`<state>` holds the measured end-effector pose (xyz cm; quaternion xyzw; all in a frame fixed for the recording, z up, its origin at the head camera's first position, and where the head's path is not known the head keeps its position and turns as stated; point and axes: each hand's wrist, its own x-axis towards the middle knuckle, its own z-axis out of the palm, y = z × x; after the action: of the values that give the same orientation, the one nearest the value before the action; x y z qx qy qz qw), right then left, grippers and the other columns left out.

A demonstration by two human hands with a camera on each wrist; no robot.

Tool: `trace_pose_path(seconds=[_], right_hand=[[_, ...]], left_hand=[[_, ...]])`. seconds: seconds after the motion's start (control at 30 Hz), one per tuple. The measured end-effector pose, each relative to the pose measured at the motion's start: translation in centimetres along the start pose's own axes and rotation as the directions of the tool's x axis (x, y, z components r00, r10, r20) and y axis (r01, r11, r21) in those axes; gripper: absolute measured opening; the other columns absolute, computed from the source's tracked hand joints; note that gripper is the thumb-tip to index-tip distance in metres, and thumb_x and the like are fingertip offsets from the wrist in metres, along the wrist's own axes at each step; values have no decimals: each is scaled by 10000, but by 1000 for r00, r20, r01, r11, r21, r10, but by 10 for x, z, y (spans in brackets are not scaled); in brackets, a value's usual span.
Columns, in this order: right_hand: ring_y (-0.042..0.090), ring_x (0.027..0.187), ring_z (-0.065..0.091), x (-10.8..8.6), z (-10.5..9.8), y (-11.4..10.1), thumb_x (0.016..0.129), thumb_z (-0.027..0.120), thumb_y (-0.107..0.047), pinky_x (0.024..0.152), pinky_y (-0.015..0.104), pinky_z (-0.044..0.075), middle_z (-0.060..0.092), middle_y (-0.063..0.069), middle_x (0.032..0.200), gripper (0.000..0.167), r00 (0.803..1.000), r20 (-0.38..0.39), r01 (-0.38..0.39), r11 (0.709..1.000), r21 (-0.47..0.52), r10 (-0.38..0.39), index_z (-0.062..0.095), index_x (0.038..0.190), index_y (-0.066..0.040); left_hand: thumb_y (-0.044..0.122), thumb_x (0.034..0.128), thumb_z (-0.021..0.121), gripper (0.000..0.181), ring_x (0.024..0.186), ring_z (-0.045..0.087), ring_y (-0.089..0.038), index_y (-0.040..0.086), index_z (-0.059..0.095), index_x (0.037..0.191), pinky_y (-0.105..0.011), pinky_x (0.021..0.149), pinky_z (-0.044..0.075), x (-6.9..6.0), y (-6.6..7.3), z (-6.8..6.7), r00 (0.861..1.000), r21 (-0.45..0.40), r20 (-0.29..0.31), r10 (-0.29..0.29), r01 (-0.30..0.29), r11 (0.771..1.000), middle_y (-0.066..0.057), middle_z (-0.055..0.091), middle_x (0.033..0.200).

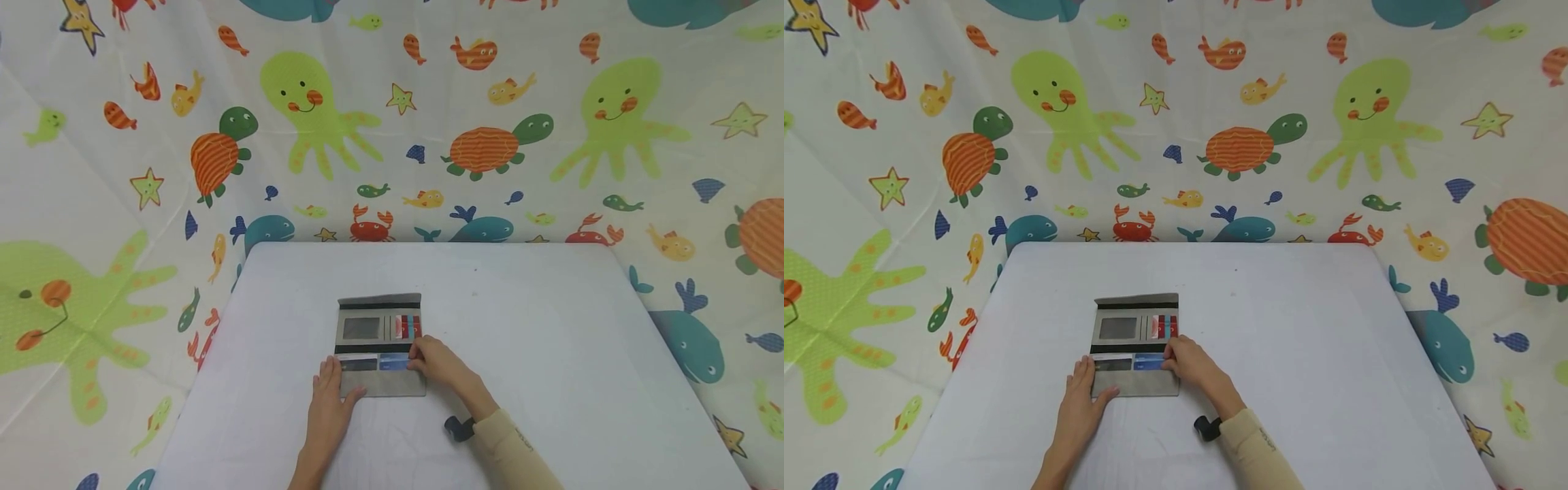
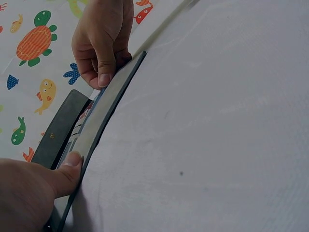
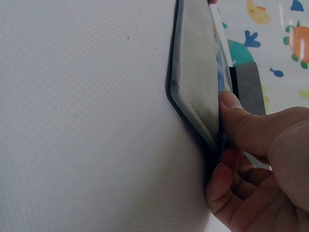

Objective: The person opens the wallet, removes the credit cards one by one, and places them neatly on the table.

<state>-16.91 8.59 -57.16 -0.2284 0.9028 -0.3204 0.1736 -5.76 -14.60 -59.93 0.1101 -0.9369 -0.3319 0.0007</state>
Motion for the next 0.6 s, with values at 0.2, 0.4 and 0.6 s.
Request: trace_pose_path(seconds=[0.2,0.4,0.6], right_hand=[[106,760,517,1,-1,1,905,750,-184,660,208,480,563,-11,844,172,1000,-5,-4,1000,11,4,605,949,-103],[106,763,511,1,-2,0,905,751,-197,663,215,475,560,-19,837,168,1000,5,-11,1000,2,11,610,929,-109],[102,753,496,0,-1,-1,883,774,-229,640,203,456,548,-22,834,211,1000,11,-1,1000,8,1,604,884,-105]], left_hand=[[361,893,733,857,1539,195,-399,-71,335,1517,-573,1263,162,0,3,-2,1000,9,2,-1,1,1000,-235,259,1631],[375,896,732,866,1548,182,-383,-59,327,1526,-565,1268,152,1,3,-3,1000,4,13,-14,14,1000,-219,250,1639],[374,896,732,861,1544,188,-390,-61,333,1523,-570,1265,160,0,2,-2,1000,1,14,-9,9,1000,-224,255,1636]])
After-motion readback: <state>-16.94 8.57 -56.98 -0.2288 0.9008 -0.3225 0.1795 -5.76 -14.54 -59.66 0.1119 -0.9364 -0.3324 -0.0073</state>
